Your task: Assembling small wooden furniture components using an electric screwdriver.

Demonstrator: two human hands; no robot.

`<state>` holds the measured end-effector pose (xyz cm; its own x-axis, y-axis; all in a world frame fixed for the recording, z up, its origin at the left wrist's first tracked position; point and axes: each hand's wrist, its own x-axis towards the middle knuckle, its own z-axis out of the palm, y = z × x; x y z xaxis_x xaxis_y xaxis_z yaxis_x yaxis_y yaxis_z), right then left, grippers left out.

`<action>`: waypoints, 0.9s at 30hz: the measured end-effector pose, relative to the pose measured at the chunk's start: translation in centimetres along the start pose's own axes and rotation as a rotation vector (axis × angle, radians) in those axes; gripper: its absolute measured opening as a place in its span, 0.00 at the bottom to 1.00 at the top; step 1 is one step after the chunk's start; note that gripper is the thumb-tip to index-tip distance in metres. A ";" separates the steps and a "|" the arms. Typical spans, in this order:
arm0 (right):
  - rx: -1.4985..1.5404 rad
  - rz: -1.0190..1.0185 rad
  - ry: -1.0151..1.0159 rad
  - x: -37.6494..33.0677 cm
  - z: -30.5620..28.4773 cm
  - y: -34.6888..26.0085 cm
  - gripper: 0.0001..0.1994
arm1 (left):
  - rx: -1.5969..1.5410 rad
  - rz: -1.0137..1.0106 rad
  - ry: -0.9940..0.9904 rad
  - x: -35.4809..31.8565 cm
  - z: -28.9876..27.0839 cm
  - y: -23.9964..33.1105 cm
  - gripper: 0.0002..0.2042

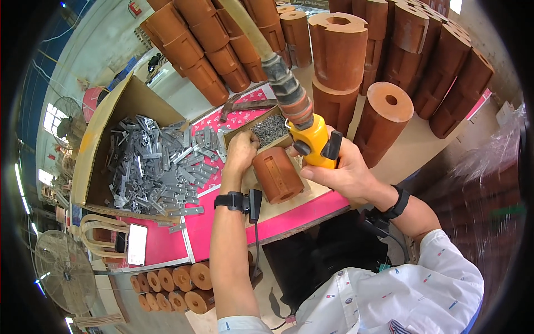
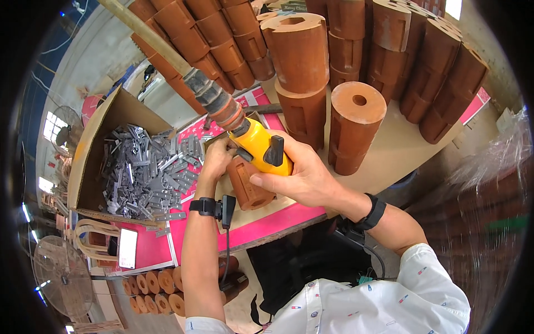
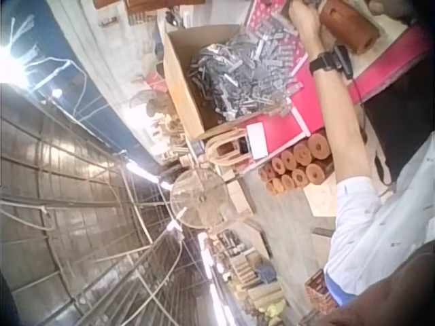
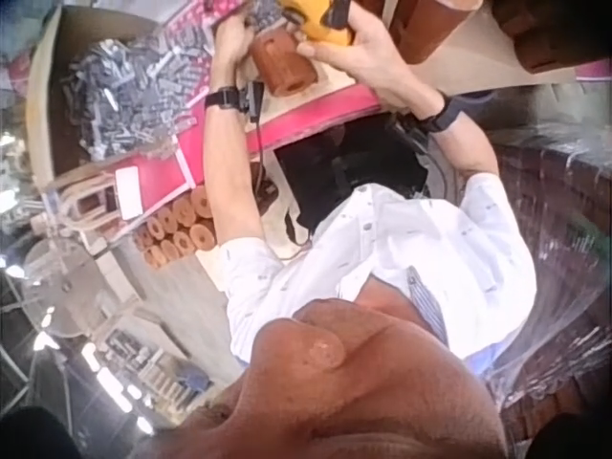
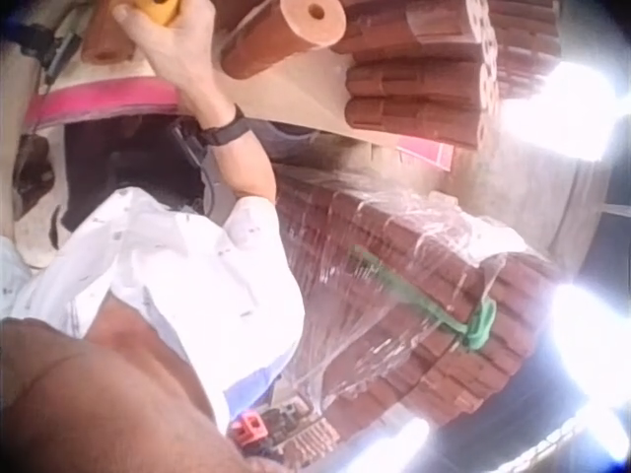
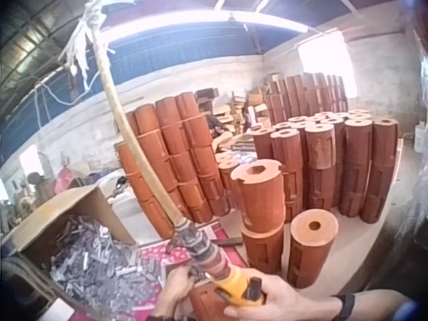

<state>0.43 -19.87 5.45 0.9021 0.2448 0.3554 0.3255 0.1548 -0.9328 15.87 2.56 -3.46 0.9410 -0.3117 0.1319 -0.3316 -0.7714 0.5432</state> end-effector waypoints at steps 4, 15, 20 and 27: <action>0.017 0.005 0.002 -0.1 0.0 -0.2 0.25 | 0.033 0.006 0.002 0.1 0.2 -0.5 0.09; -0.019 -0.022 0.031 -0.1 -0.3 0.4 0.25 | -0.063 -0.002 -0.001 -0.1 -0.1 0.2 0.09; 0.013 0.028 0.024 -0.3 0.1 0.4 0.25 | -0.022 0.041 0.075 -0.8 -0.1 -0.5 0.09; 0.025 0.051 0.008 -0.3 -0.3 0.6 0.25 | 0.298 0.030 0.787 -4.8 -4.2 -6.0 0.10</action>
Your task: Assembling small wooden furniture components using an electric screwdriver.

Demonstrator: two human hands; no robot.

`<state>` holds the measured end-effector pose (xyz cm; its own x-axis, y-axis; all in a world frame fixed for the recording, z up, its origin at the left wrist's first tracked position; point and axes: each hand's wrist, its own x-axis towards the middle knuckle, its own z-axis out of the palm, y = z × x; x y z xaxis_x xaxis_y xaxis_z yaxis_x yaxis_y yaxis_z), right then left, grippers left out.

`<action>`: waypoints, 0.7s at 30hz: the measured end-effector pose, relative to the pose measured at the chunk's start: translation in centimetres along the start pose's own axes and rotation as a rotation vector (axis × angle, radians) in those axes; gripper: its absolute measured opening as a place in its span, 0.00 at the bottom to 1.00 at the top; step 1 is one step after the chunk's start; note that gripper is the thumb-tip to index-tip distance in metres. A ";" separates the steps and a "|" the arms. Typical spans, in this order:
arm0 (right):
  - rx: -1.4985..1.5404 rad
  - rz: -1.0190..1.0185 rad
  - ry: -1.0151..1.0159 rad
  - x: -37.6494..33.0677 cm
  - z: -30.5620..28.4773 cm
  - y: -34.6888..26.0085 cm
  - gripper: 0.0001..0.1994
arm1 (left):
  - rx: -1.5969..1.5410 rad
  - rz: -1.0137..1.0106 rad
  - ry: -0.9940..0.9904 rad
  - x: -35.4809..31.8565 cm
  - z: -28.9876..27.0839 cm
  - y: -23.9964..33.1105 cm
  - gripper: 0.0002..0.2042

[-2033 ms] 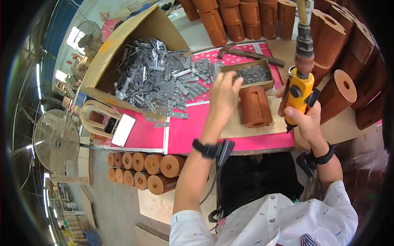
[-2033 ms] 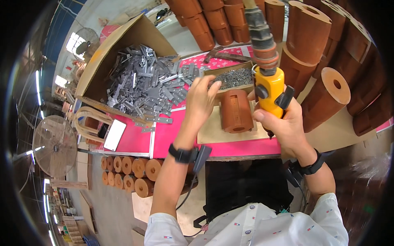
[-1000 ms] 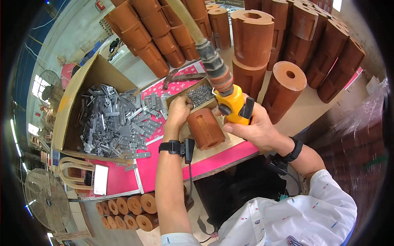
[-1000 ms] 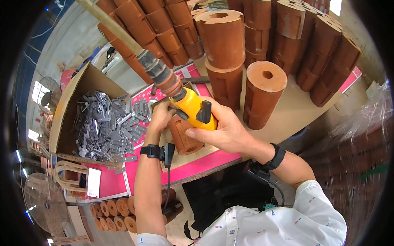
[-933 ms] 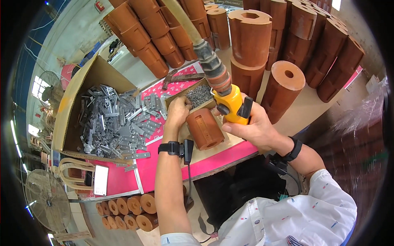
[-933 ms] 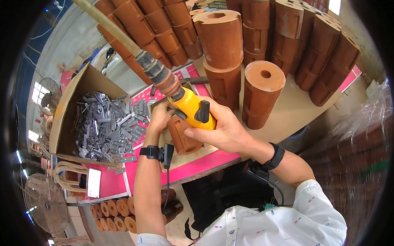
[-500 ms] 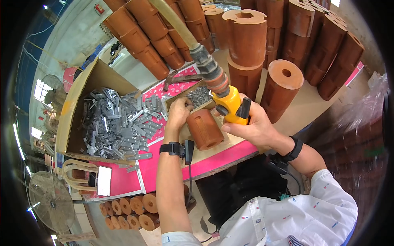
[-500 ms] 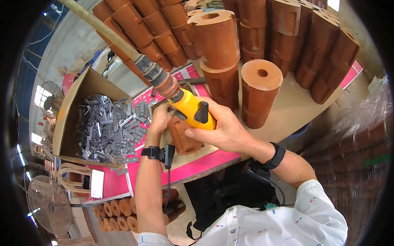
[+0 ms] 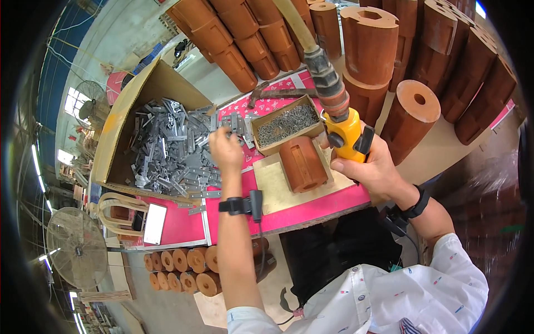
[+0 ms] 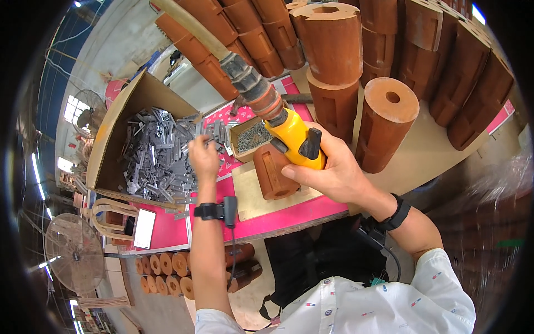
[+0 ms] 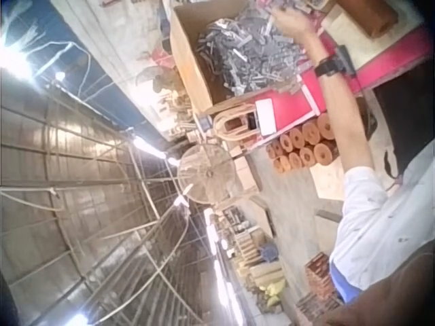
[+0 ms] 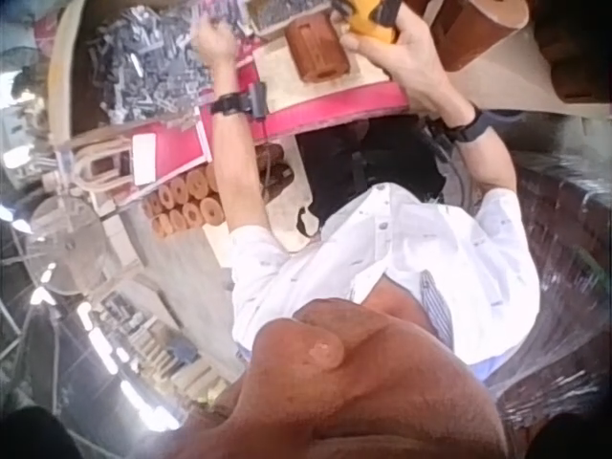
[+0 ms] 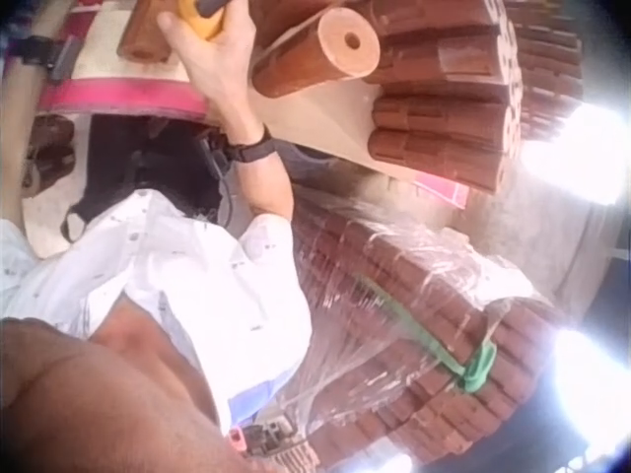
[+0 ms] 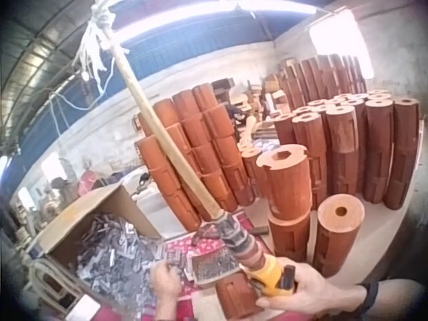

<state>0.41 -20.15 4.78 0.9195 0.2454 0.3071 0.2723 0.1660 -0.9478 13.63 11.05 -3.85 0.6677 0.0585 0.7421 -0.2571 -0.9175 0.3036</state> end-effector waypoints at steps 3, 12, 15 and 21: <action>-0.008 -0.025 -0.012 0.2 -0.2 0.1 0.25 | 0.326 -0.227 -0.158 -1.1 -2.7 -2.9 0.15; -0.070 -0.107 -0.034 -0.2 -0.2 -0.1 0.26 | 0.411 -0.443 -0.413 -1.1 -4.2 -5.8 0.20; -0.046 -0.042 -0.013 -0.5 -0.3 -0.2 0.25 | 0.432 -0.423 -0.407 -1.2 -3.8 -4.1 0.17; 0.059 0.061 0.012 -1.4 -0.5 -0.9 0.21 | 0.419 -0.468 -0.422 -0.5 -3.5 -3.6 0.17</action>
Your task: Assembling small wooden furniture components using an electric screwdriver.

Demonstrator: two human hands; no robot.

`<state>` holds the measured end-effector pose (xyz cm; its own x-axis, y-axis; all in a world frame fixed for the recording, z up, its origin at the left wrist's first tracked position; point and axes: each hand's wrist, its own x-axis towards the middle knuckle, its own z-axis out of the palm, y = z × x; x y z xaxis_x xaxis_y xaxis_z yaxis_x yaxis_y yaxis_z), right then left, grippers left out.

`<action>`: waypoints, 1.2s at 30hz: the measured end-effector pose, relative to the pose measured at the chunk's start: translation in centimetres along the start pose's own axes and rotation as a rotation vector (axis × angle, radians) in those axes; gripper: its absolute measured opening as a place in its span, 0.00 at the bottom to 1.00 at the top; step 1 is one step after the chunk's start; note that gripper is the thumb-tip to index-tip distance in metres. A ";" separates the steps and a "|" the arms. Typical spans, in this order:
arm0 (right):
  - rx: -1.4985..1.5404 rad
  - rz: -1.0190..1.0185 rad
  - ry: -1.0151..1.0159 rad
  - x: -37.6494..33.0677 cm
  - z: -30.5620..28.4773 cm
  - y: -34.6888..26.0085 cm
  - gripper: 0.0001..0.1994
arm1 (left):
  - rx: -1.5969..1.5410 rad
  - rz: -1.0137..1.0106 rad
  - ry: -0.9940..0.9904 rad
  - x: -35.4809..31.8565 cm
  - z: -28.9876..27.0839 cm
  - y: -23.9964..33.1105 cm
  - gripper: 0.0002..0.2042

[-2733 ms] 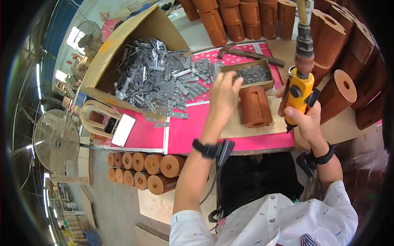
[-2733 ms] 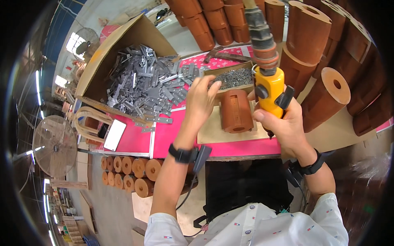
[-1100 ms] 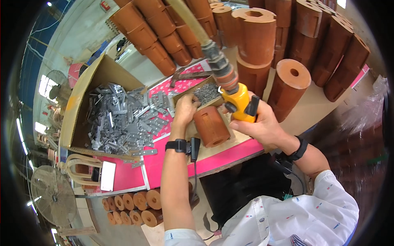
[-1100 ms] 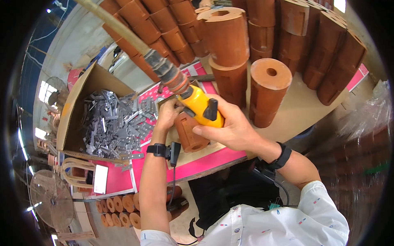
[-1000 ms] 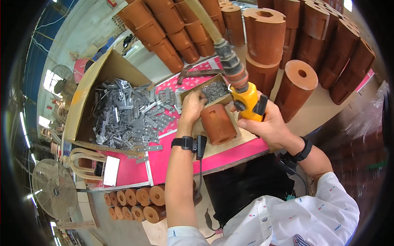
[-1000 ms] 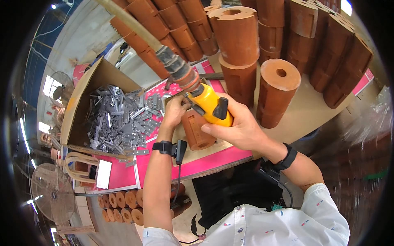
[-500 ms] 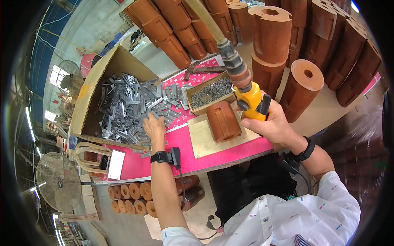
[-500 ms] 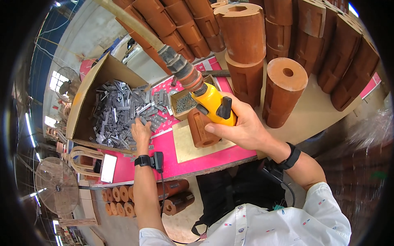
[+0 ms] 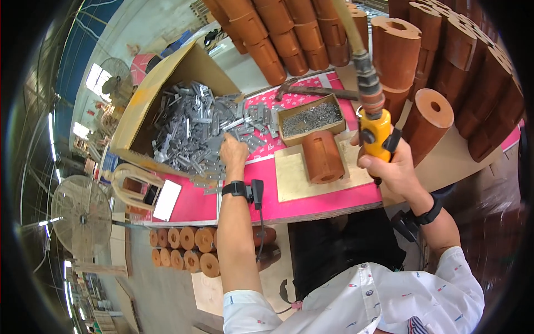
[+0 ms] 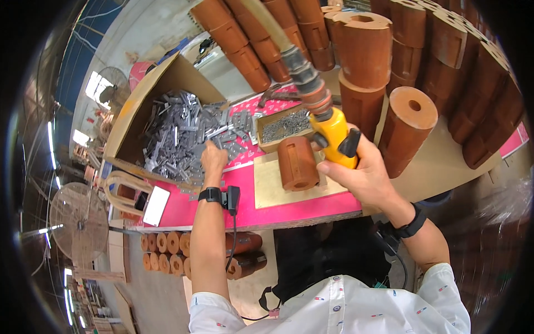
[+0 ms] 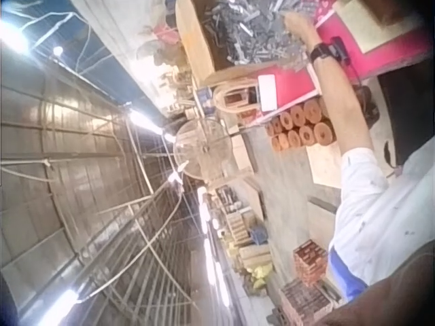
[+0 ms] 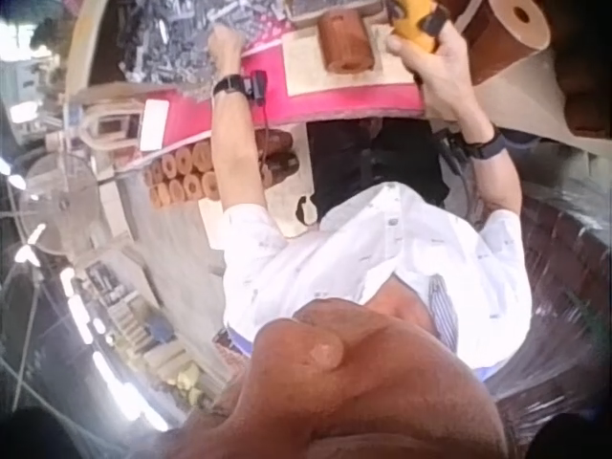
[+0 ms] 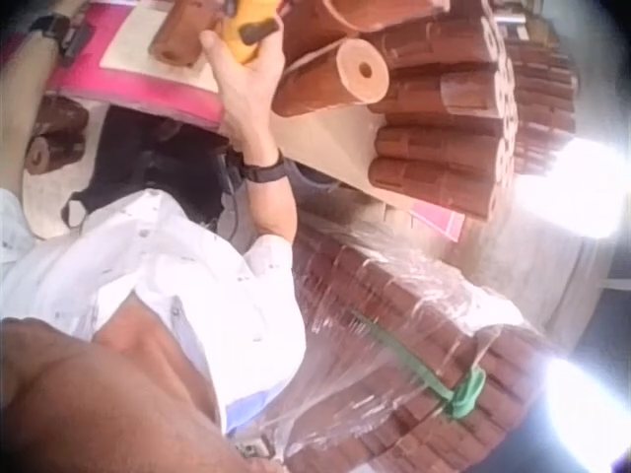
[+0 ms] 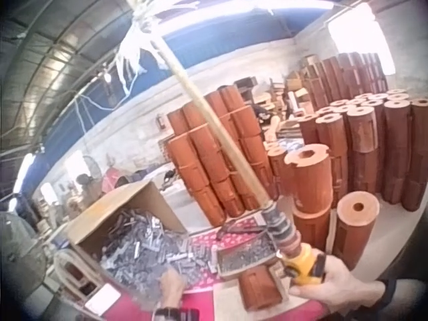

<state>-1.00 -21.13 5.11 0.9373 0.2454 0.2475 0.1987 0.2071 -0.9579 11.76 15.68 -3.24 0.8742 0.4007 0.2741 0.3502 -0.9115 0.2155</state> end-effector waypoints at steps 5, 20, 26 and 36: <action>-0.040 -0.087 0.009 0.1 -0.1 0.8 0.20 | -0.172 0.018 -0.006 -1.5 -1.4 0.2 0.20; -0.096 -0.150 -0.006 0.8 0.3 0.5 0.22 | -1.058 0.398 -0.531 -16.2 -8.2 8.6 0.17; -0.135 -0.165 -0.060 0.6 -0.2 0.4 0.21 | -0.873 0.588 -0.412 -17.1 -8.5 10.5 0.17; -0.131 -0.199 -0.049 0.6 -0.1 0.6 0.21 | -0.531 0.969 0.088 -17.2 -7.7 10.3 0.18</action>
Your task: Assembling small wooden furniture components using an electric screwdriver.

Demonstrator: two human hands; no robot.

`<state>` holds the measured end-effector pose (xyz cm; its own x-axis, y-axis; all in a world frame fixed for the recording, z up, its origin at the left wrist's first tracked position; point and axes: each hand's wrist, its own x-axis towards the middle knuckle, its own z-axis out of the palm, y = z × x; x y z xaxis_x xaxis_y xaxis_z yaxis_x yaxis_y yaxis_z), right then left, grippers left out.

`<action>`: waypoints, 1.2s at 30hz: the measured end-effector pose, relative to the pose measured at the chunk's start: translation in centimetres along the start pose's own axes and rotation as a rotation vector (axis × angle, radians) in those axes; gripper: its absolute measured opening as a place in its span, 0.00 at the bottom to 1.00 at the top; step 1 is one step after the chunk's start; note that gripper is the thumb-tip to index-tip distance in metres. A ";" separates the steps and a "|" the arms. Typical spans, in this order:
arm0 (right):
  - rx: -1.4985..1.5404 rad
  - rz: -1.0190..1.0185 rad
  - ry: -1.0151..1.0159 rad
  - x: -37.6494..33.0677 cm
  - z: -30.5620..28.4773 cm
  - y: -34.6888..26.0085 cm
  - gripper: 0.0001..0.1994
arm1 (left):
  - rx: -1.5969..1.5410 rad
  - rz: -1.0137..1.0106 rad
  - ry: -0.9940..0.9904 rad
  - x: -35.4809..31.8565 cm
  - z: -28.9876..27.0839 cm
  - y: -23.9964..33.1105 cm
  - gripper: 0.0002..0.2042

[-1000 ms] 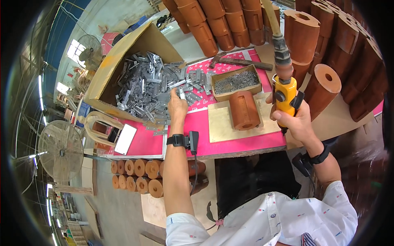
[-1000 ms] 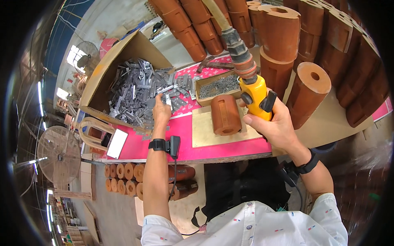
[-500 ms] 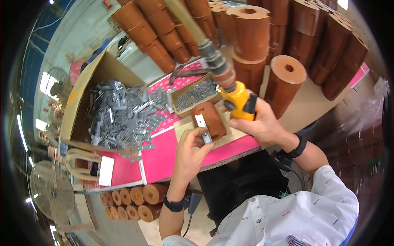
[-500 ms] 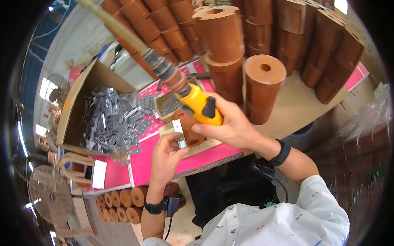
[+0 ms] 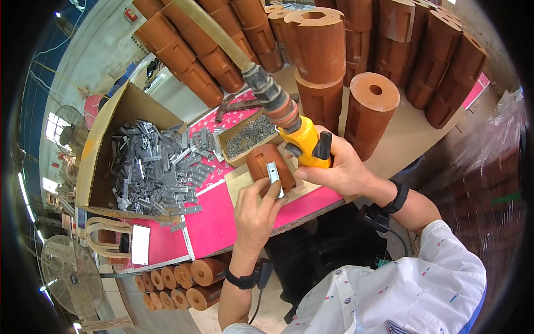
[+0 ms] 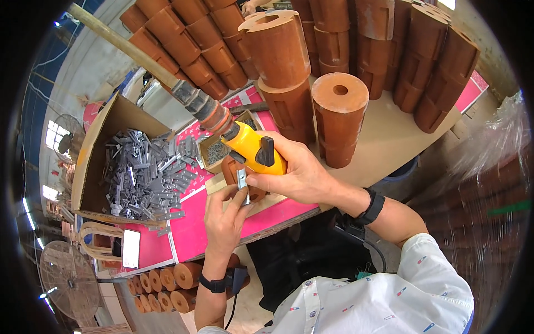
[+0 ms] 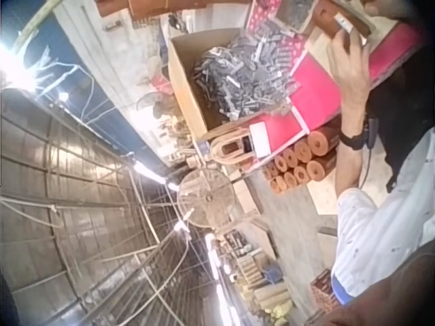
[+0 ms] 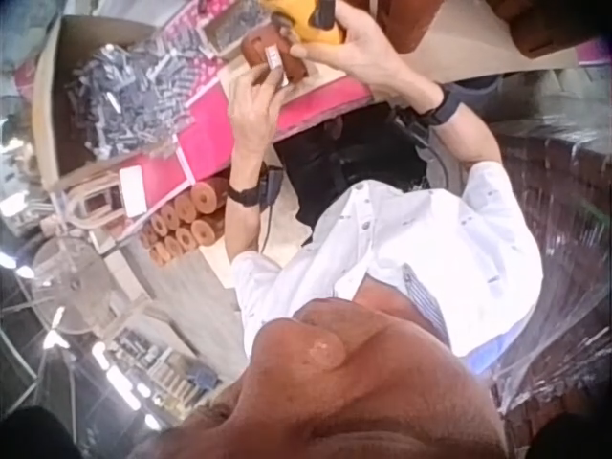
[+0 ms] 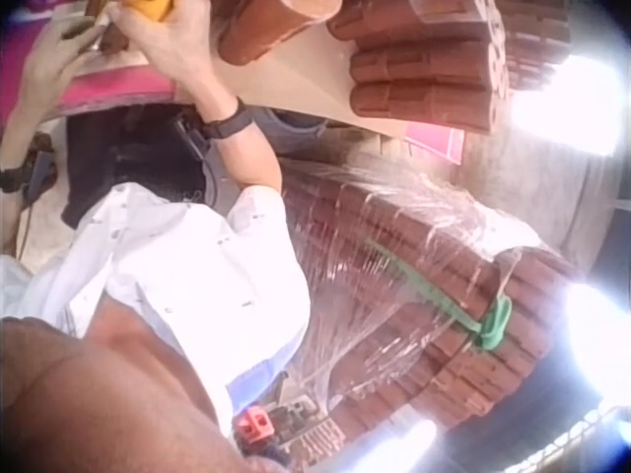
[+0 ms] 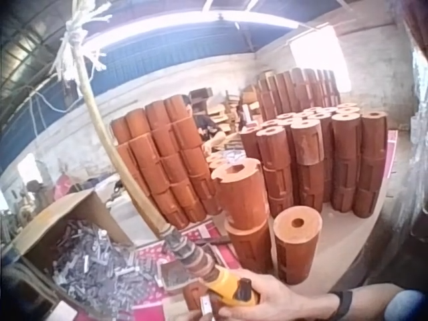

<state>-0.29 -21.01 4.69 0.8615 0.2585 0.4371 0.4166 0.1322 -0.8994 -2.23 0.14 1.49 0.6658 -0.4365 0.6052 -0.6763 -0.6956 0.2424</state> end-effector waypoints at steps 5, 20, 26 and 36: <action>-0.029 0.047 -0.008 0.1 0.1 -0.3 0.22 | -0.014 0.087 0.118 -0.9 0.1 -1.7 0.17; 0.055 0.136 0.134 -0.4 1.2 0.3 0.20 | -0.052 0.067 -0.011 -0.4 -0.1 -0.8 0.16; 0.070 0.148 0.065 -0.3 1.3 0.6 0.20 | -0.180 -0.051 0.045 0.2 0.5 -3.0 0.13; 0.023 0.154 0.066 -0.2 1.5 0.9 0.21 | -0.045 0.185 0.168 -0.4 0.5 -2.0 0.15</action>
<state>-0.55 -19.56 3.81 0.9322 0.2137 0.2922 0.2723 0.1177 -0.9550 -1.03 1.39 0.36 0.4698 -0.4507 0.7591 -0.7979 -0.5847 0.1467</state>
